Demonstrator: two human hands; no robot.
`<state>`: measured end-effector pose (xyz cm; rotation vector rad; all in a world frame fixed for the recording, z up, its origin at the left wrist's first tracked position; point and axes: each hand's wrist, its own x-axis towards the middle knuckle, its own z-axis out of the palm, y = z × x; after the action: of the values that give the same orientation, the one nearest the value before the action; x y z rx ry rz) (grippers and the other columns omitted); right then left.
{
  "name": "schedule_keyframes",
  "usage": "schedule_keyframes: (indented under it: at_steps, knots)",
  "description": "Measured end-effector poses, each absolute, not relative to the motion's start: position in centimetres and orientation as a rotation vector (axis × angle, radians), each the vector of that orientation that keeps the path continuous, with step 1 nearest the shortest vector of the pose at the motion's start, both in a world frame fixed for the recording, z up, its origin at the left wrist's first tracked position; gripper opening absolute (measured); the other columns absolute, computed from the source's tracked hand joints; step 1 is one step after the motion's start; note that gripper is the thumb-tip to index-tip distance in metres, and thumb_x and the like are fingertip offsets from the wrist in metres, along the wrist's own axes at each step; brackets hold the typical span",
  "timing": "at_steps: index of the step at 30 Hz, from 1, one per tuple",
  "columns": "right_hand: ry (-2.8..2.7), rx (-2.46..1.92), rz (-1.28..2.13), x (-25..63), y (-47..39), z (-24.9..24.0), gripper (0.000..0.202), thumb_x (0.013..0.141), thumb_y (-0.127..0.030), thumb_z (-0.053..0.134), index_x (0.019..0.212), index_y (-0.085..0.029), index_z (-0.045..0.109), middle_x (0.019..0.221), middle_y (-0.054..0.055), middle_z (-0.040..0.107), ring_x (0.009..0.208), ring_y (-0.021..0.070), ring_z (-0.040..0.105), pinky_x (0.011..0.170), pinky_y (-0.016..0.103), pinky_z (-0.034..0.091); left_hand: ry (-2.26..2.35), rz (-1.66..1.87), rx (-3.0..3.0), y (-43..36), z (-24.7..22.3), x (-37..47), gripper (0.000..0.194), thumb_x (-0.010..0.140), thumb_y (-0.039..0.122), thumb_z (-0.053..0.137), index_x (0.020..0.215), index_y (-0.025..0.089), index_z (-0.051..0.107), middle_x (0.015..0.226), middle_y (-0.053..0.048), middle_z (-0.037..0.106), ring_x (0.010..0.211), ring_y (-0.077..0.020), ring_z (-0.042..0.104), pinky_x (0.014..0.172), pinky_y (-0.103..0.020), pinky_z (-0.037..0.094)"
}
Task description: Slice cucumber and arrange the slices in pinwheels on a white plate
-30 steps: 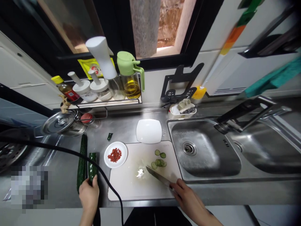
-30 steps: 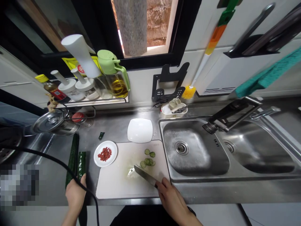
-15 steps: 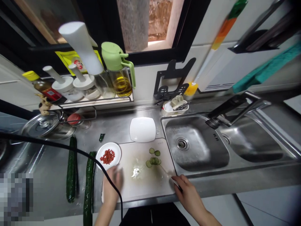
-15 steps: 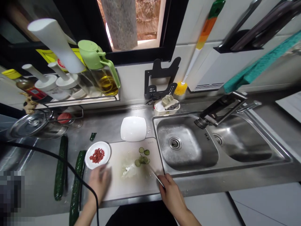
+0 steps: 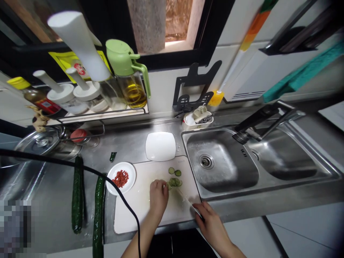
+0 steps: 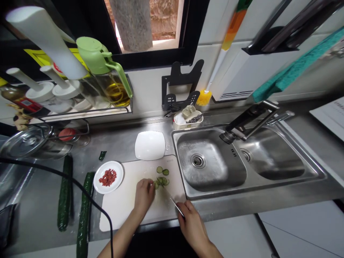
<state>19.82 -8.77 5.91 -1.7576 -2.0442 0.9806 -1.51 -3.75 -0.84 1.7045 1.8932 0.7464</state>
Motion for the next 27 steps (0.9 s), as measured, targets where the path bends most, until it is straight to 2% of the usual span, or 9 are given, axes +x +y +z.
schedule_keyframes:
  at_steps: [6, 11, 16, 22, 27]
  knots:
    - [-2.032, -1.762, 0.981, 19.8, -8.7, 6.0, 0.027, 0.087, -0.018, 0.040, 0.103, -0.022, 0.061, 0.091, 0.007, 0.060, 0.083, 0.0186, 0.063, 0.077, 0.030, 0.052, 1.852, 0.607, 1.612, -2.8, 0.3, -1.1, 0.012, 0.078, 0.012, 0.049, 0.073, 0.018, 0.058, 0.071, -0.002, 0.059, 0.074, -0.0186, 0.054, 0.071, -0.031, 0.041]
    - [-2.073, -1.791, 1.058, 19.6, -8.6, 6.2, 0.030, 0.085, -0.015, 0.038, 0.104, -0.021, 0.060, 0.093, 0.008, 0.060, 0.085, 0.0188, 0.063, 0.078, 0.030, 0.051, 1.846, 0.559, 1.396, -2.7, 0.9, -1.7, 0.014, 0.079, 0.014, 0.051, 0.083, 0.018, 0.063, 0.069, -0.001, 0.063, 0.067, -0.0143, 0.057, 0.064, -0.025, 0.039]
    - [-2.218, -1.856, 1.193, 18.0, -8.3, 6.6, 0.035, 0.081, -0.007, 0.036, 0.108, -0.018, 0.056, 0.105, 0.010, 0.062, 0.094, 0.0192, 0.062, 0.082, 0.030, 0.048, 1.880, 0.491, 1.267, -3.2, 1.4, -4.1, 0.013, 0.078, 0.020, 0.052, 0.075, 0.020, 0.065, 0.065, 0.003, 0.065, 0.062, -0.0111, 0.057, 0.061, -0.020, 0.037]
    - [-2.464, -1.975, 1.235, 14.6, -8.3, 7.6, 0.032, 0.084, -0.004, 0.036, 0.106, -0.020, 0.053, 0.092, 0.006, 0.069, 0.082, 0.0195, 0.066, 0.063, 0.025, 0.043, 1.932, 0.480, 1.248, -3.6, 1.4, -6.5, 0.019, 0.079, 0.022, 0.050, 0.068, 0.019, 0.065, 0.064, 0.002, 0.066, 0.062, -0.0114, 0.058, 0.061, -0.020, 0.037]
    - [-2.685, -1.999, 1.081, 13.1, -7.8, 8.0, 0.037, 0.083, 0.001, 0.036, 0.108, -0.020, 0.054, 0.093, 0.007, 0.069, 0.078, 0.0197, 0.067, 0.058, 0.025, 0.040, 1.998, 0.465, 1.259, -3.7, 1.0, -6.5, 0.020, 0.080, 0.020, 0.048, 0.071, 0.019, 0.066, 0.063, 0.002, 0.065, 0.060, -0.0111, 0.056, 0.061, -0.021, 0.035]
